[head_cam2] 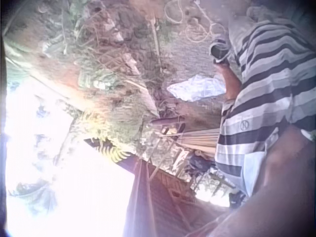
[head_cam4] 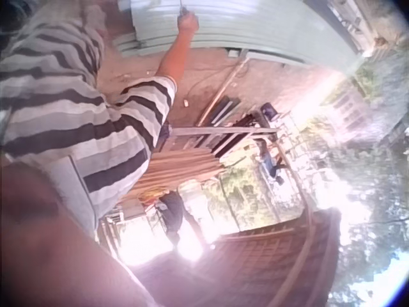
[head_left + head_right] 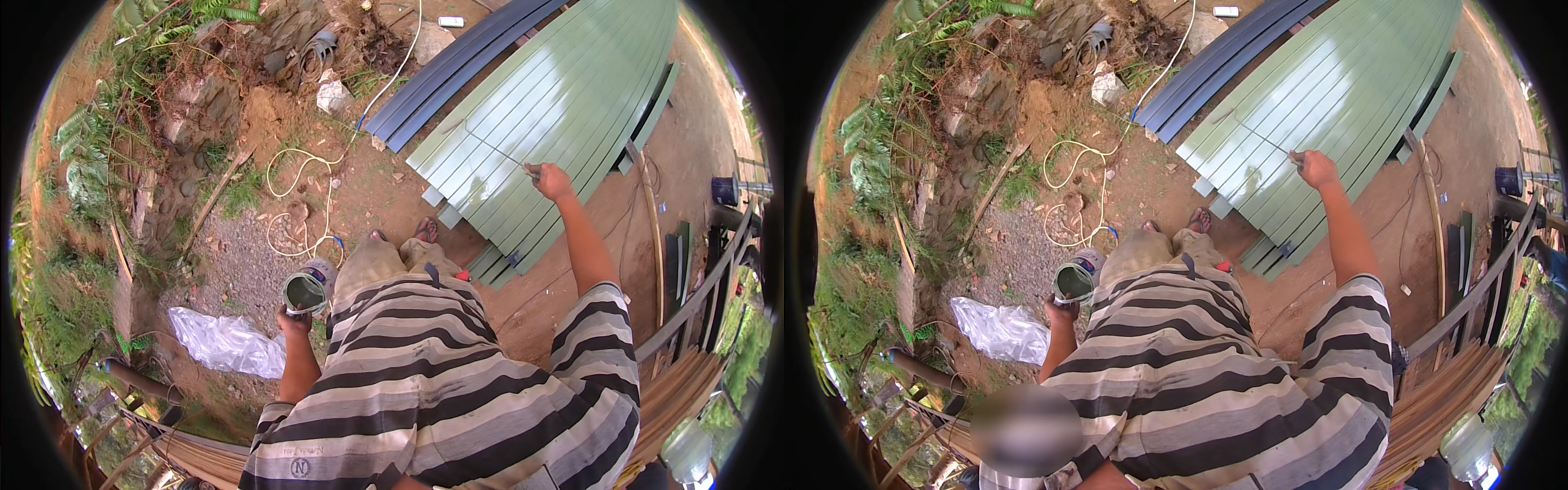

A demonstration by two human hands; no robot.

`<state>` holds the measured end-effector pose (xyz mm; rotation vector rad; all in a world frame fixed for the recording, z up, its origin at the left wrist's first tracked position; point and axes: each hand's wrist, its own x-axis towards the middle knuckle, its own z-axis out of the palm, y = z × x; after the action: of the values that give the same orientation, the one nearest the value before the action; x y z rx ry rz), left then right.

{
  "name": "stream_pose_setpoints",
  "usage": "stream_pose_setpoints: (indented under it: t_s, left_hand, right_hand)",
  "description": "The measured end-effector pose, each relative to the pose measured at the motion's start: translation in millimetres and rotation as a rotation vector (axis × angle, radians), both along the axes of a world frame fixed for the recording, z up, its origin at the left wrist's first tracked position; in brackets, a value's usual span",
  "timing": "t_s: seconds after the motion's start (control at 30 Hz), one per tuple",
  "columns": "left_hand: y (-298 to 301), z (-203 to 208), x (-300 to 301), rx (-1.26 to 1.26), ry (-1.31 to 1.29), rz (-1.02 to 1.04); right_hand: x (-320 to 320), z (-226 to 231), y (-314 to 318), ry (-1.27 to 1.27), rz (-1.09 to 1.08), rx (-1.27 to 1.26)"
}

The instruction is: The person paints a stack of long metal panels using a brush and a small bucket of paint, applying several strokes along the edges and surface before moving a piece of wood.

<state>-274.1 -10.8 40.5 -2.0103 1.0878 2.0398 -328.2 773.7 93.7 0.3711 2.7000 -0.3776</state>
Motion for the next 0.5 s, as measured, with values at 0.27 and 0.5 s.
stream_pose_setpoints:
  t_s: [0.27, 0.5]
  left_hand:
    - [17.4, -21.4, 78.4, -0.011, -0.018, 0.101]
    - [21.0, -58.8, 189.8, 0.084, -0.068, 0.246]
  right_hand:
    - [184.9, 27.2, 76.1, -0.1, -0.002, -0.125]
    - [350.9, 87.1, 67.0, -0.365, -0.014, 0.065]
